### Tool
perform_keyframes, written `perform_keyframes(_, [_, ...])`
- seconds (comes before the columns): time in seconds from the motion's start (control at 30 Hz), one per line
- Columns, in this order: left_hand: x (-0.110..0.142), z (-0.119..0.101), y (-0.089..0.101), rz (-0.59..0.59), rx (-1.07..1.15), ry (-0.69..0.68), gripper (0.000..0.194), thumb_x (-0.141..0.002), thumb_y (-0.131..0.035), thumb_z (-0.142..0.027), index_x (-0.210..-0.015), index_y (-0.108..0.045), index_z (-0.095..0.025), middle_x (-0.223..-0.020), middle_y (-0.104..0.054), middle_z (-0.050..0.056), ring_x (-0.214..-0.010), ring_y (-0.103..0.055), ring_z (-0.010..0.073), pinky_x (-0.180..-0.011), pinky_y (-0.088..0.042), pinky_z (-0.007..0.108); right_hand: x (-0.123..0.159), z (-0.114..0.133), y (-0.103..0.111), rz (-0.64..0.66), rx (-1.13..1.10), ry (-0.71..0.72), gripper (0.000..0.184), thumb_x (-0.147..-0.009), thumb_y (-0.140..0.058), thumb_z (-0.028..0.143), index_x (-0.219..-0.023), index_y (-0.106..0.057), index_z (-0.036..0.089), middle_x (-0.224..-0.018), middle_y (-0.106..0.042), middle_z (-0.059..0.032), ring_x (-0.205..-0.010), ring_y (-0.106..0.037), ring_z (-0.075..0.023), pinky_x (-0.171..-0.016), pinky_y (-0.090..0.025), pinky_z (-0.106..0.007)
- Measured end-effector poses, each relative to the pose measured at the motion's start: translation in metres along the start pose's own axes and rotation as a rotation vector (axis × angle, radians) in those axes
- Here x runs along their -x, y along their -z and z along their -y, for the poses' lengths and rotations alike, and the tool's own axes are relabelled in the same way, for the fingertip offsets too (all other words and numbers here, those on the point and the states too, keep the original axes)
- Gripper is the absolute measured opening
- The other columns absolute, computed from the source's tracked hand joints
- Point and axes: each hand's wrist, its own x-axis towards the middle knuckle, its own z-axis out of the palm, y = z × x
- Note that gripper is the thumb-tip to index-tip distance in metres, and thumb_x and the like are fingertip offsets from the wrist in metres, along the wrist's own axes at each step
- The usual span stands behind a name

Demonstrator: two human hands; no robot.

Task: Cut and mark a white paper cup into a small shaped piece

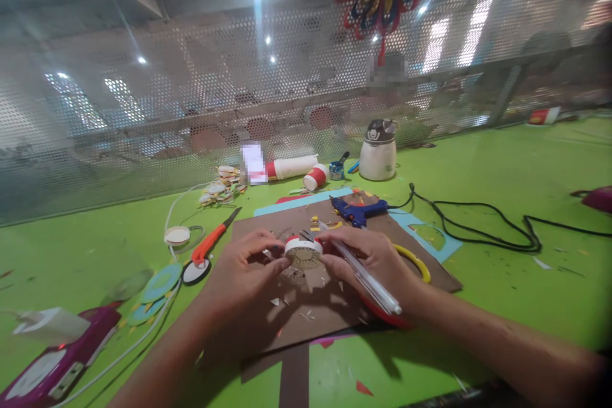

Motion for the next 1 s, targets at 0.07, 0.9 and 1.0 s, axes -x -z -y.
perform_keyframes(0.07, [0.0,0.0,0.0,0.004,0.001,-0.006,0.02,-0.082,-0.064,-0.036,-0.088,-0.073,-0.019,-0.091,-0.063,0.005,-0.083,-0.06,0.0178,-0.074,-0.046,0.029,0.0,0.001,0.0,-0.001,0.012,-0.004,0.019,-0.084,-0.064,0.023,-0.098,-0.072,0.013,-0.08,-0.073,-0.0046,-0.065,-0.061,-0.0134,-0.058,-0.049,-0.023])
perform_keyframes(0.9, [-0.001,-0.005,0.001,0.07,0.007,-0.024,0.021,-0.084,-0.062,-0.037,-0.079,-0.07,-0.017,-0.083,-0.063,0.004,-0.079,-0.059,0.0169,-0.073,-0.044,0.028,-0.002,-0.009,0.006,0.1,-0.088,-0.189,0.032,-0.087,-0.061,0.033,-0.111,-0.07,0.014,-0.079,-0.073,-0.0057,-0.065,-0.063,-0.0151,-0.06,-0.052,-0.028])
perform_keyframes(1.0, [-0.001,-0.005,0.001,0.081,0.008,-0.019,0.022,-0.084,-0.062,-0.037,-0.077,-0.069,-0.017,-0.082,-0.063,0.004,-0.08,-0.059,0.0175,-0.073,-0.044,0.029,-0.002,-0.009,0.007,0.098,-0.079,-0.194,0.031,-0.087,-0.062,0.033,-0.11,-0.07,0.016,-0.083,-0.074,-0.0062,-0.068,-0.064,-0.0152,-0.062,-0.053,-0.028])
